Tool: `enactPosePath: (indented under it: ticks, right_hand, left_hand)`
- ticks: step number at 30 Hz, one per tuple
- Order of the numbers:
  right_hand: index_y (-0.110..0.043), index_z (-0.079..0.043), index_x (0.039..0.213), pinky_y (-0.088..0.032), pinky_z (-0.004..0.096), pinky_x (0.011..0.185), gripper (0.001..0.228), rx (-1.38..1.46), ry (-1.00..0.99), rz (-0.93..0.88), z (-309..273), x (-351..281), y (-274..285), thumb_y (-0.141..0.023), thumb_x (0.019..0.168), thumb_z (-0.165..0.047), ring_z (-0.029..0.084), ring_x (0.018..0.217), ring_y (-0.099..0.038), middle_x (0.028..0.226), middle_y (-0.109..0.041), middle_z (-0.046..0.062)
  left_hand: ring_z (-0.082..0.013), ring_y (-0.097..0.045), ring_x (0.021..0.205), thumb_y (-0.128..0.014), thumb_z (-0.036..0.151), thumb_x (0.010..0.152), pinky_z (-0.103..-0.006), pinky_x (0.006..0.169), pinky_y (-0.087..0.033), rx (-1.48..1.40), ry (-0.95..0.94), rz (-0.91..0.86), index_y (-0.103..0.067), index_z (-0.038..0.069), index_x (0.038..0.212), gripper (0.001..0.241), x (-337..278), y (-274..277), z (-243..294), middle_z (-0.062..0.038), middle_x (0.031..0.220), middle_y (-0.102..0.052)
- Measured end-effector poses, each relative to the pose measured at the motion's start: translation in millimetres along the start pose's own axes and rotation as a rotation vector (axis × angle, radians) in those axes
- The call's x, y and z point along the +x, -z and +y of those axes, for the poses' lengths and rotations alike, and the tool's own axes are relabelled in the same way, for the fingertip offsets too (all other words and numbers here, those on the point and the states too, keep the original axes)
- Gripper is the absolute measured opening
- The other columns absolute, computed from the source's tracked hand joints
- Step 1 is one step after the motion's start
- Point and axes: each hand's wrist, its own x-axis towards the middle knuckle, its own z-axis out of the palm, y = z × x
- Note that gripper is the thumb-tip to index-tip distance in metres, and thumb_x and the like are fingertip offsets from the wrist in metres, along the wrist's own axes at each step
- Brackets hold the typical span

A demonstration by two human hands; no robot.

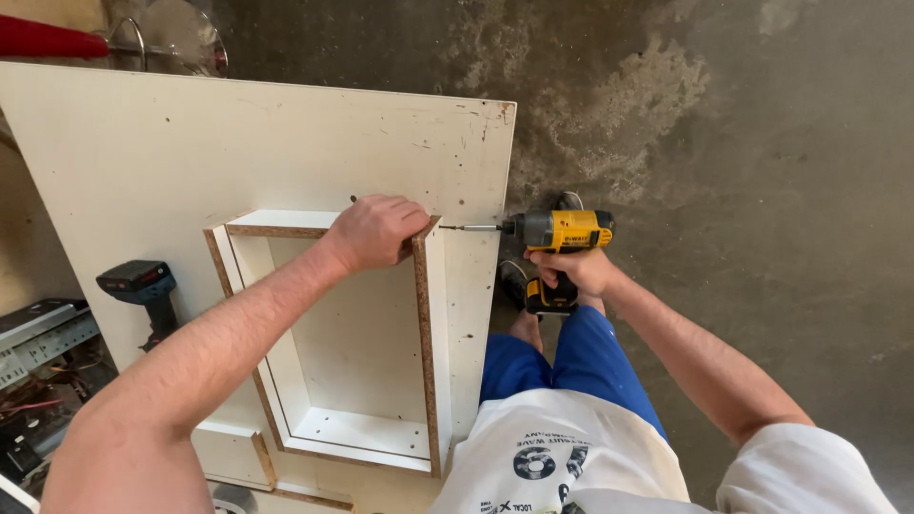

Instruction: Assembling a wooden drawer using a power drill and screws

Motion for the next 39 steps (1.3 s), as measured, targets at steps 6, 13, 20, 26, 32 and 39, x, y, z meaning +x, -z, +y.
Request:
enactPosePath:
  ticks: [6, 13, 20, 26, 32, 39]
  right_hand:
    - [-0.053, -0.005, 0.052, -0.050, 0.031, 0.053, 0.048, -0.067, 0.030, -0.006, -2, 6, 1, -0.063, 0.098, 0.002, 0.018, 0.041, -0.056, 0.049, -0.052, 0.009]
    - [-0.057, -0.006, 0.049, -0.052, 0.029, 0.058, 0.051, -0.120, 0.141, -0.037, 7, 16, -6, -0.064, 0.100, -0.002, 0.015, 0.041, -0.057, 0.048, -0.058, 0.008]
    - [-0.057, -0.005, 0.049, -0.052, 0.029, 0.058, 0.050, -0.118, 0.176, -0.026, -4, 18, -20, -0.066, 0.098, -0.002, 0.017, 0.040, -0.056, 0.048, -0.059, 0.010]
    - [-0.056, -0.007, 0.054, -0.050, 0.029, 0.056, 0.047, -0.020, 0.145, -0.017, -17, 9, -30, -0.065, 0.099, -0.001, 0.015, 0.042, -0.056, 0.049, -0.054, 0.007]
    - [-0.060, -0.006, 0.051, -0.050, 0.029, 0.054, 0.045, -0.226, 0.245, 0.048, 9, 7, -18, -0.069, 0.095, 0.000, 0.017, 0.040, -0.059, 0.048, -0.061, 0.008]
    - [-0.074, 0.001, 0.107, -0.058, 0.040, 0.092, 0.058, -0.523, 0.514, 0.282, 74, -39, -45, -0.088, 0.071, -0.043, 0.033, 0.099, -0.074, 0.100, -0.077, 0.015]
  left_hand:
    - [-0.0115, -0.069, 0.075, -0.033, 0.012, 0.105, -0.0237, 0.072, -0.059, -0.008, -0.011, -0.084, -0.063, 0.020, 0.092, 0.034, 1, -6, -5, 0.004, 0.076, -0.065]
    - [-0.0145, -0.067, 0.076, -0.042, 0.017, 0.100, -0.0274, 0.066, -0.055, 0.044, -0.032, 0.070, -0.060, 0.018, 0.089, 0.021, -1, -17, -5, 0.003, 0.076, -0.060]
    - [-0.0102, -0.065, 0.071, -0.034, 0.015, 0.105, -0.0218, 0.067, -0.055, 0.023, 0.001, -0.046, -0.063, 0.022, 0.089, 0.034, 0, -6, -2, 0.004, 0.076, -0.063]
    - [-0.0134, -0.066, 0.082, -0.041, 0.017, 0.101, -0.0264, 0.069, -0.054, 0.015, -0.039, 0.170, -0.057, 0.020, 0.089, 0.020, -6, -27, -6, 0.004, 0.083, -0.060]
    - [-0.0097, -0.065, 0.081, -0.044, 0.023, 0.099, -0.0260, 0.069, -0.054, 0.013, -0.020, 0.185, -0.055, 0.024, 0.088, 0.015, -4, -32, -8, 0.007, 0.083, -0.059]
    - [-0.0093, -0.068, 0.085, -0.037, 0.019, 0.105, -0.0243, 0.069, -0.054, 0.059, 0.000, 0.123, -0.055, 0.023, 0.089, 0.024, -3, -13, -2, 0.008, 0.087, -0.062]
